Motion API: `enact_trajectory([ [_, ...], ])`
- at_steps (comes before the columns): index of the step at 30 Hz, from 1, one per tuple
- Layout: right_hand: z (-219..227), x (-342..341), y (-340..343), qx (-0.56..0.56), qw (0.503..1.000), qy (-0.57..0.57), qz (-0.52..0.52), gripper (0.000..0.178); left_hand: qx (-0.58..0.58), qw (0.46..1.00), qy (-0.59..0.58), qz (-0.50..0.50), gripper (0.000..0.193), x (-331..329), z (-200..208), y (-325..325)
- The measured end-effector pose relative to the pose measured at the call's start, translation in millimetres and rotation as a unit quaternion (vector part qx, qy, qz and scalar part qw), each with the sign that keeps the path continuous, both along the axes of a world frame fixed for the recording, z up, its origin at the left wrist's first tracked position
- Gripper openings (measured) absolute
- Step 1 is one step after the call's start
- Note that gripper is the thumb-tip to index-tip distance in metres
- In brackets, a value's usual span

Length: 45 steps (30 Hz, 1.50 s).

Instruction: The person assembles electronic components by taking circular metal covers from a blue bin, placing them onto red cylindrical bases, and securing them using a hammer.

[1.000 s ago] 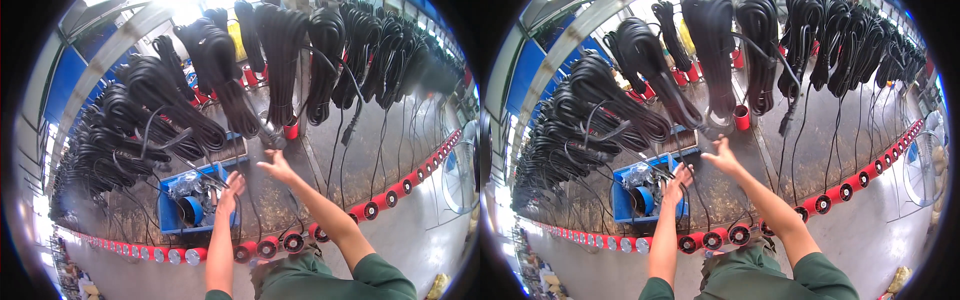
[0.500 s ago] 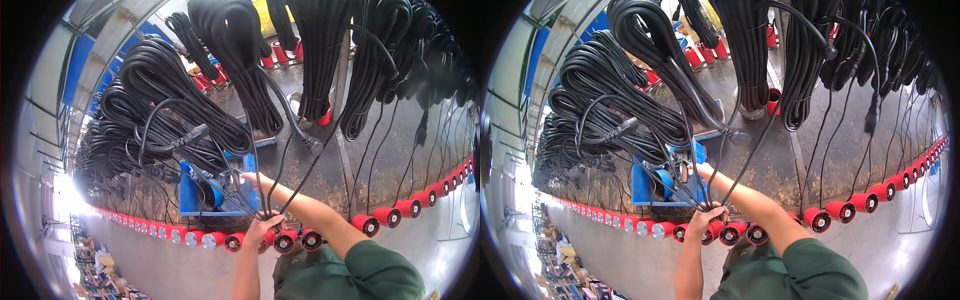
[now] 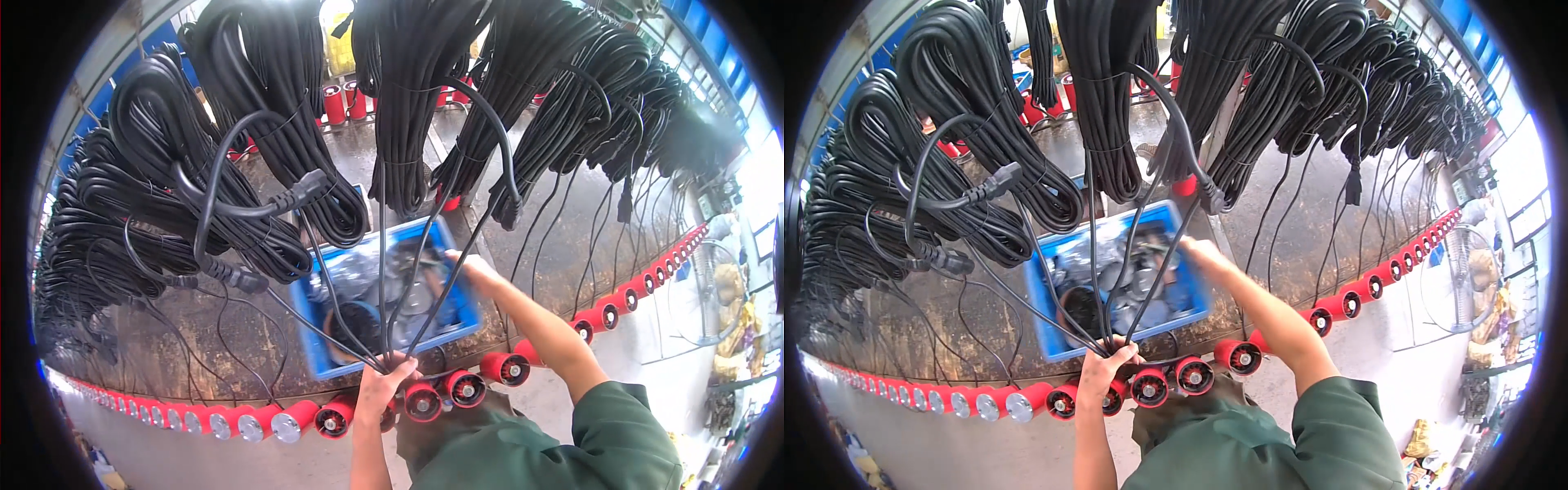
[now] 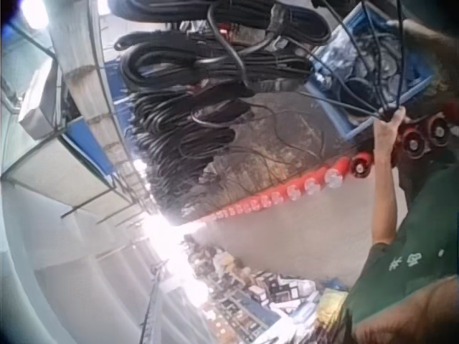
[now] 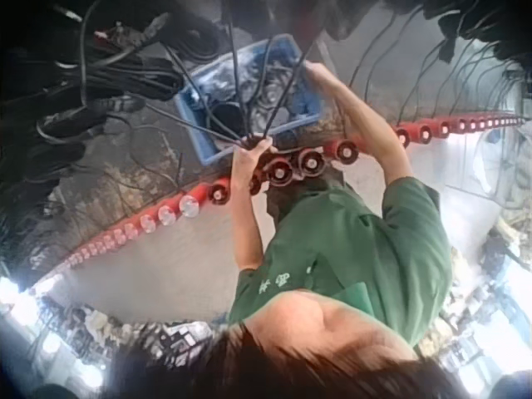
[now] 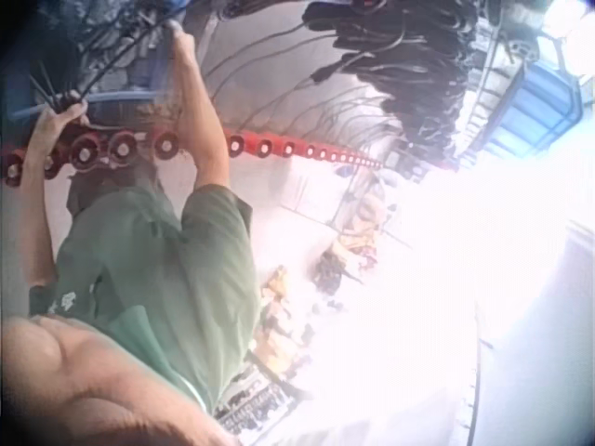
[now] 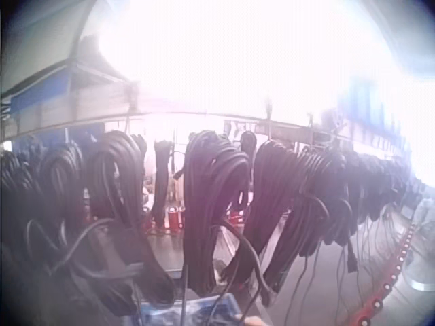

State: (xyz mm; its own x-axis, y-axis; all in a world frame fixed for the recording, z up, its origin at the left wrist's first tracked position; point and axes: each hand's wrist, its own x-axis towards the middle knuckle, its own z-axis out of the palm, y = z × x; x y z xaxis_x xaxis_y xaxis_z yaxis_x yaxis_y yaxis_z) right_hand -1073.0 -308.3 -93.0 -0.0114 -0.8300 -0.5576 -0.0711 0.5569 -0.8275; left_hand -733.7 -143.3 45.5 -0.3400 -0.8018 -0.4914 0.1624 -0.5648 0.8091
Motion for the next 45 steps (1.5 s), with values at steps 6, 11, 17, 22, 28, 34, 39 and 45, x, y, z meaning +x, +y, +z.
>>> enact_trajectory([
  [6, 29.8, -116.1, 7.0, -0.011, 0.985, 0.078, -0.15, 0.064, -0.043, 0.997, 0.011, 0.07, 0.012, 1.5, -23.2, -13.5],
  [11, 1.1, -246.6, 35.8, -0.112, 0.827, 0.479, -0.272, 0.069, -0.074, 0.995, -0.012, 0.071, 0.016, -23.0, -30.0, -29.1],
  [17, 11.5, -206.9, 101.2, -0.234, 0.761, 0.505, -0.333, 0.064, -0.423, 0.657, -0.502, 0.372, 0.05, -79.8, 20.2, 2.8],
  [22, 36.3, -164.9, 115.2, -0.303, 0.796, 0.47, -0.231, 0.062, -0.577, 0.761, -0.293, -0.053, 0.022, -239.7, -2.1, -43.8],
  [28, 62.3, -153.1, 116.7, -0.332, 0.856, 0.354, -0.179, 0.053, -0.511, 0.572, -0.587, -0.259, 0.071, -336.7, -77.0, -110.1],
  [34, 84.7, -150.0, 110.5, -0.37, 0.853, 0.331, -0.162, 0.044, -0.553, 0.58, -0.582, -0.137, 0.049, -339.2, -82.0, -117.6],
  [39, 104.6, -125.7, 79.8, -0.385, 0.871, 0.268, -0.145, 0.031, -0.556, 0.646, -0.517, -0.08, 0.062, -326.2, -70.1, -89.2],
  [45, 97.8, -72.2, 47.4, -0.359, 0.918, 0.169, -0.029, 0.016, -0.426, 0.817, -0.375, 0.104, 0.064, -269.2, -41.2, -31.0],
])
